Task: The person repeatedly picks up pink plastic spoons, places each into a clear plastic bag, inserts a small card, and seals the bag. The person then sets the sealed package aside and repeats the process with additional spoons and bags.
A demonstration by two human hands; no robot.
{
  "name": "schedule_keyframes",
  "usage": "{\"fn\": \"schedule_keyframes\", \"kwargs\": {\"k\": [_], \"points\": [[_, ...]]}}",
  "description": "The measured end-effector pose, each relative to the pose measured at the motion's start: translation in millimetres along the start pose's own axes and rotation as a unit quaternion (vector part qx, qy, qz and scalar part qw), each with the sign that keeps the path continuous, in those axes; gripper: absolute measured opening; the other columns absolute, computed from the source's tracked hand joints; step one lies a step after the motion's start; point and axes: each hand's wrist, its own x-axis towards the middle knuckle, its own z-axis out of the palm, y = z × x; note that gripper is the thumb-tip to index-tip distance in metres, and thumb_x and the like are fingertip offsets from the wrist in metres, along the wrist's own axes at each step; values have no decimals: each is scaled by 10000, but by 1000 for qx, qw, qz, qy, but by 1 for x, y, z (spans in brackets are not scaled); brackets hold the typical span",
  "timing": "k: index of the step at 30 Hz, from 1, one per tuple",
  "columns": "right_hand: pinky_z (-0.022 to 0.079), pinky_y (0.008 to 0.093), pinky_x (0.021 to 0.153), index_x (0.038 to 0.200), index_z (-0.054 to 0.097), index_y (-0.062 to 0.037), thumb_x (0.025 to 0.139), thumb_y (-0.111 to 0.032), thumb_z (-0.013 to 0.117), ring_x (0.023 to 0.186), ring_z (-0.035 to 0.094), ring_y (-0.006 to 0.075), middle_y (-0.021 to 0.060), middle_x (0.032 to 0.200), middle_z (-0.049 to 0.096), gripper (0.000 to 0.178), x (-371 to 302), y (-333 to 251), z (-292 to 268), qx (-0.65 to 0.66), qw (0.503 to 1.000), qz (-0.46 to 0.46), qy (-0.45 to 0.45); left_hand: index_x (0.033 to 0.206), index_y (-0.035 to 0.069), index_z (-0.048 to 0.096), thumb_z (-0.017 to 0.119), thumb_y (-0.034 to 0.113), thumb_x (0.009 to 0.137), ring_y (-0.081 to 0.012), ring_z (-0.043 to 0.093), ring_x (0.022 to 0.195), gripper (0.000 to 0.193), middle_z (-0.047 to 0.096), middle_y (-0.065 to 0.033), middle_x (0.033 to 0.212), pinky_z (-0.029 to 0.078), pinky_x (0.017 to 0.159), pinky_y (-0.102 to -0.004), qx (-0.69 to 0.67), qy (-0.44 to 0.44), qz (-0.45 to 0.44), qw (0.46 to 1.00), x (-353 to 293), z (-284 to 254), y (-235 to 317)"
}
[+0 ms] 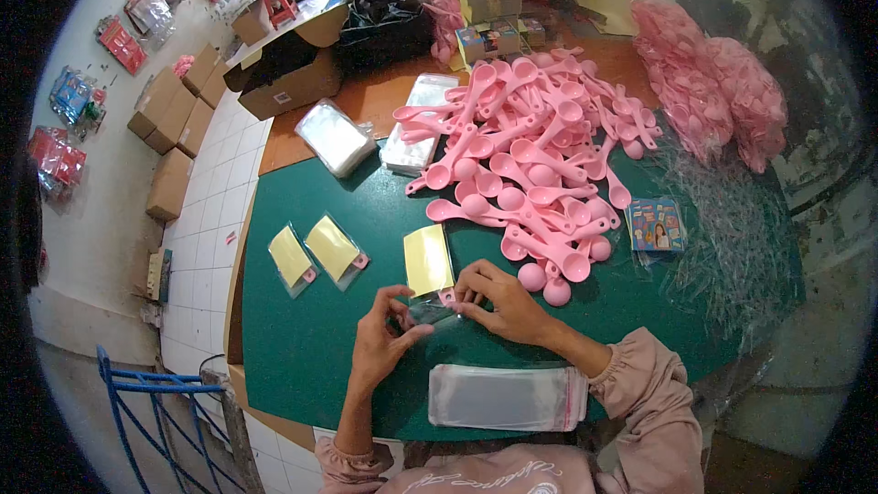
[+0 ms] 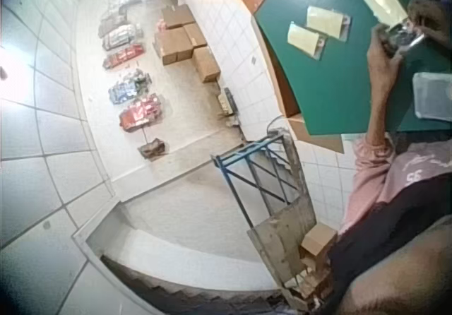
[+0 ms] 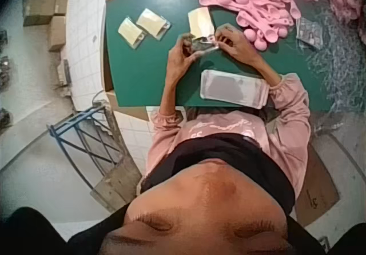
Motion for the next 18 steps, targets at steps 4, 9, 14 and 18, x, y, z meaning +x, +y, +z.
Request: {"fn": "schedule_keyframes", "kwargs": {"k": [4, 9, 14, 18], "points": [[451, 231, 642, 872, 514, -2, 799, -72, 605, 722, 536, 108, 55, 833, 512, 135, -4, 12, 2, 99, 994, 33, -14, 874, 27, 568, 663, 40, 738, -68, 527, 751, 166, 554, -22, 883, 458, 552, -218, 60, 7, 55, 997, 1, 3, -5], [485, 228, 632, 868, 490, 8, 833, -89, 578, 723, 597, 110, 65, 811, 558, 136, -2, 14, 5, 161, 982, 102, -10, 864, 22, 566, 628, 28, 772, -83, 529, 812, 112, 552, -12, 853, 480, 658, -213, -68, -24, 5, 997, 1, 10, -11], [508, 223, 588, 859, 460, 16, 857, -107, 556, 701, 633, 129, 72, 777, 565, 157, 1, 5, 8, 181, 970, 160, 23, 834, -5, 564, 630, 48, 780, -88, 551, 769, 100, 556, -28, 818, 488, 638, -209, -61, 5, -15, 998, 3, 13, -3], [517, 236, 557, 868, 431, 17, 846, -99, 569, 684, 635, 143, 79, 740, 561, 181, 2, 1, 10, 211, 960, 172, 70, 864, 1, 526, 612, 72, 811, -73, 541, 763, 123, 544, -30, 824, 485, 609, -198, -115, 20, -75, 990, 2, 19, -16]]}}
